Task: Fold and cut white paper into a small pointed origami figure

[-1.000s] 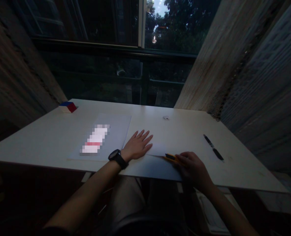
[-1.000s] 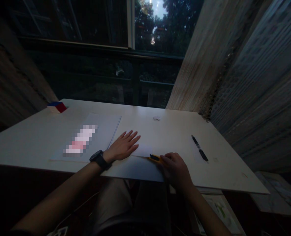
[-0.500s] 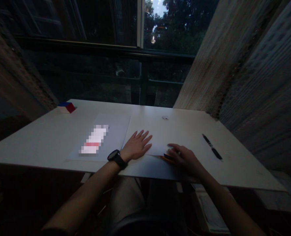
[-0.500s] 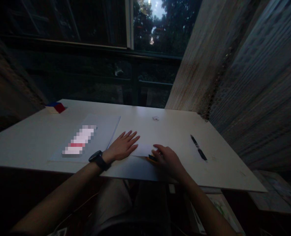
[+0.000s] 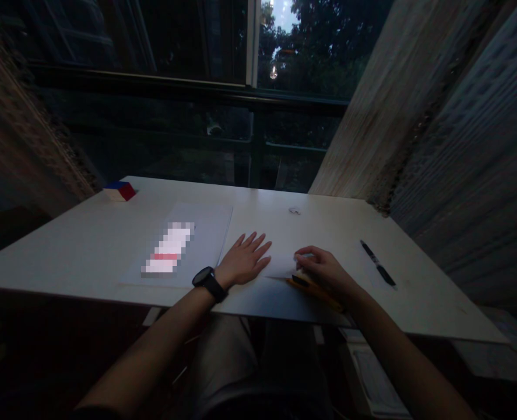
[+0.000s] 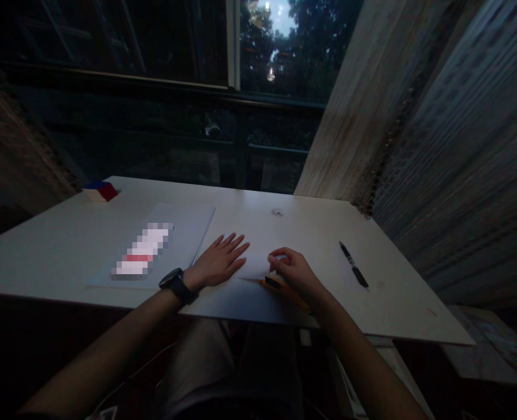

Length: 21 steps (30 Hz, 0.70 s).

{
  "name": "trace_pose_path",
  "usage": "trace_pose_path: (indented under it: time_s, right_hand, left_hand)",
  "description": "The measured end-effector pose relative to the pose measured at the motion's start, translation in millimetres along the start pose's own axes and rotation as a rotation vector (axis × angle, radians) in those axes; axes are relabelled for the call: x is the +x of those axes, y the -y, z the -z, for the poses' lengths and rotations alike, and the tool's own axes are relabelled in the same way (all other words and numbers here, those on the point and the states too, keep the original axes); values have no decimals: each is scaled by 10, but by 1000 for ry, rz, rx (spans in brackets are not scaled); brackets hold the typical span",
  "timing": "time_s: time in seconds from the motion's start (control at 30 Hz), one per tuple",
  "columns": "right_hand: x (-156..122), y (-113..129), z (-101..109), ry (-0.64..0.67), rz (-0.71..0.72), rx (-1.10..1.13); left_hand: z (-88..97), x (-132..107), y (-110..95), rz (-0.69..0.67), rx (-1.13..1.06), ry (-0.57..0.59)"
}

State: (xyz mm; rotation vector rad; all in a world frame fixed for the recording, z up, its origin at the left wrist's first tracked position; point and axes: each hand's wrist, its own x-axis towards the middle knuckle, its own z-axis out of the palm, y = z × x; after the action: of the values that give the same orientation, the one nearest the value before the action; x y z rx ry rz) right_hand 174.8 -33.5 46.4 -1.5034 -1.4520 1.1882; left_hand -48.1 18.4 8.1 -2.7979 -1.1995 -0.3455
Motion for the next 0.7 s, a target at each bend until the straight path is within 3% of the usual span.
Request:
trace_pose_path:
  time_s: [0.2, 0.7]
  right_hand:
    - [88, 6, 3, 100, 62, -5]
    - [222, 52, -64, 81, 67, -59]
  left_hand:
    - [-3, -3, 9, 1, 1, 0]
    - [-13, 4, 13, 1, -14, -1]
